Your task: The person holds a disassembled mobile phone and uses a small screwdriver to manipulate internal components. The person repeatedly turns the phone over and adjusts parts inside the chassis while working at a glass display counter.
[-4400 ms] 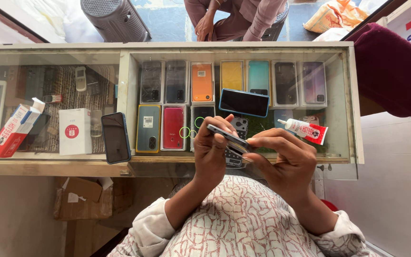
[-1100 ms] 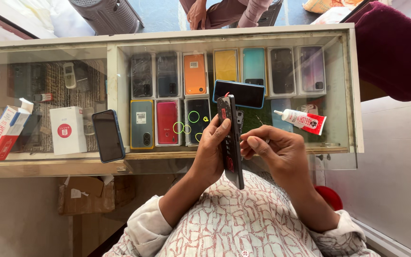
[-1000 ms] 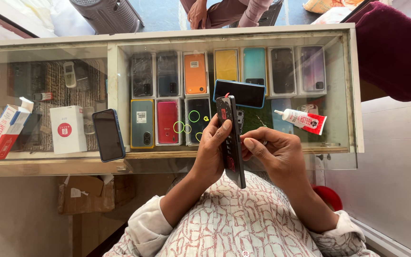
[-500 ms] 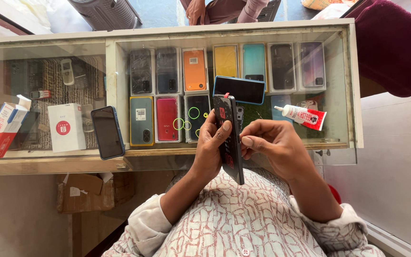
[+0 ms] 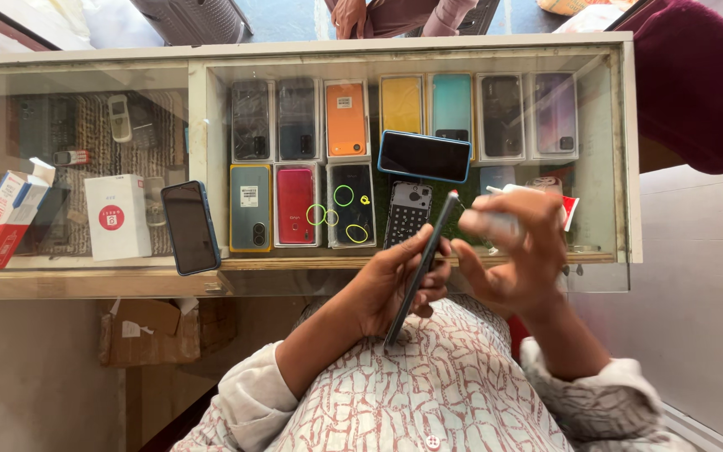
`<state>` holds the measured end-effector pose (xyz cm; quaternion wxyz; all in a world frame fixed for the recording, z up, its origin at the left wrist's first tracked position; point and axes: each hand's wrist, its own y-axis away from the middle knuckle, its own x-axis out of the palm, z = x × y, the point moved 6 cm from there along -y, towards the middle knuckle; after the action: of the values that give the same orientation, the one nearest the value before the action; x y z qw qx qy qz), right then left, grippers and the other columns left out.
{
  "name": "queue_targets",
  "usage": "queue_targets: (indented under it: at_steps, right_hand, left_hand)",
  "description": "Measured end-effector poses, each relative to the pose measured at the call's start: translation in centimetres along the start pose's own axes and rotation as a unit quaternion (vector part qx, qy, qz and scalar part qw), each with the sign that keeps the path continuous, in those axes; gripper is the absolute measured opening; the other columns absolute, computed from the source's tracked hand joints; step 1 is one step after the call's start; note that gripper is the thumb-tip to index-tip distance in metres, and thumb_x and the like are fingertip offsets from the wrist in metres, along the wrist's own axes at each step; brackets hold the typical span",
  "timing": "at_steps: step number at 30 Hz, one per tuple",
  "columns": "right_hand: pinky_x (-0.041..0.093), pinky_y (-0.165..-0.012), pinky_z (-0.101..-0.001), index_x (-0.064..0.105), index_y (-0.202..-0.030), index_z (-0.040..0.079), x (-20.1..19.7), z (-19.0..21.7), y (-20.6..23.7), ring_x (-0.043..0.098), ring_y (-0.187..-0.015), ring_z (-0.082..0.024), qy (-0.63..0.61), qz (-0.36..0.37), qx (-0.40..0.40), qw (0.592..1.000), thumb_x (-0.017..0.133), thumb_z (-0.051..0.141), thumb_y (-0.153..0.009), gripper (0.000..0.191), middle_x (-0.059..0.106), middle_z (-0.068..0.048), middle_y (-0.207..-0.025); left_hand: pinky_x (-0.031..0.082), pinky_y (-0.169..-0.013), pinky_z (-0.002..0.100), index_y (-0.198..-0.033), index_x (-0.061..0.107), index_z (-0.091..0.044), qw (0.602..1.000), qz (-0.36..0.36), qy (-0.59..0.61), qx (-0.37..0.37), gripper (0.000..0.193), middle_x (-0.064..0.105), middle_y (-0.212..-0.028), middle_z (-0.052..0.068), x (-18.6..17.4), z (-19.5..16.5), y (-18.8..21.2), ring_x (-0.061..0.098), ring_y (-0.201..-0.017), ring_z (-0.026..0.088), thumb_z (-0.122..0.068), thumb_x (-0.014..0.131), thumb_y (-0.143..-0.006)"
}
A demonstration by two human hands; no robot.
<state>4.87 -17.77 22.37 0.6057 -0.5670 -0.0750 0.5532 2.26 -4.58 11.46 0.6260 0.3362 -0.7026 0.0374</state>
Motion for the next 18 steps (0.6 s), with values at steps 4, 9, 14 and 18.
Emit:
queue_targets:
  at_steps: [4,9,14,18]
  right_hand:
    - [0.06,-0.085,-0.0375,0.076,-0.103,0.002,-0.4,1.0,0.1,0.07,-0.104,-0.028,-0.033,0.068,-0.127,0.989,0.083,0.01,-0.086,0.02,0.073,-0.014,-0.108]
    - [0.059,-0.089,-0.0399,0.076,-0.102,0.002,0.0,0.5,-0.2,0.074,-0.107,-0.027,-0.076,0.141,-0.18,0.97,0.08,0.014,-0.086,0.021,0.077,-0.014,-0.109]
    - [0.06,-0.086,-0.0408,0.076,-0.101,0.0,-0.5,0.2,-1.0,0.074,-0.104,-0.03,-0.088,0.117,-0.195,0.97,0.079,0.012,-0.086,0.02,0.076,-0.016,-0.107]
    - [0.06,-0.084,-0.0393,0.077,-0.1,0.0,-0.6,0.0,-1.1,0.075,-0.105,-0.031,-0.079,0.108,-0.197,0.971,0.08,0.01,-0.086,0.018,0.076,-0.017,-0.106]
  left_hand:
    - [0.042,-0.047,0.017,-0.089,0.055,-0.012,0.995,-0.003,0.041,-0.087,0.054,0.043,-0.071,-0.004,0.0,1.5,0.2,0.05,-0.06,0.005,-0.062,0.049,-0.106]
    - [0.04,-0.046,0.018,-0.077,0.055,-0.013,0.995,-0.05,-0.016,-0.089,0.06,0.046,-0.063,-0.004,0.0,1.5,0.0,0.047,-0.054,0.005,-0.069,0.052,-0.101]
    - [0.043,-0.045,0.021,-0.082,0.059,-0.012,0.996,-0.074,-0.018,-0.05,0.051,0.049,-0.063,-0.004,1.1,0.6,0.1,0.048,-0.054,0.006,-0.06,0.057,-0.1]
    - [0.047,-0.041,0.022,-0.091,0.057,-0.017,0.998,-0.066,0.011,-0.01,0.035,0.054,-0.068,-0.004,1.9,0.0,0.2,0.05,-0.054,0.007,-0.05,0.058,-0.1]
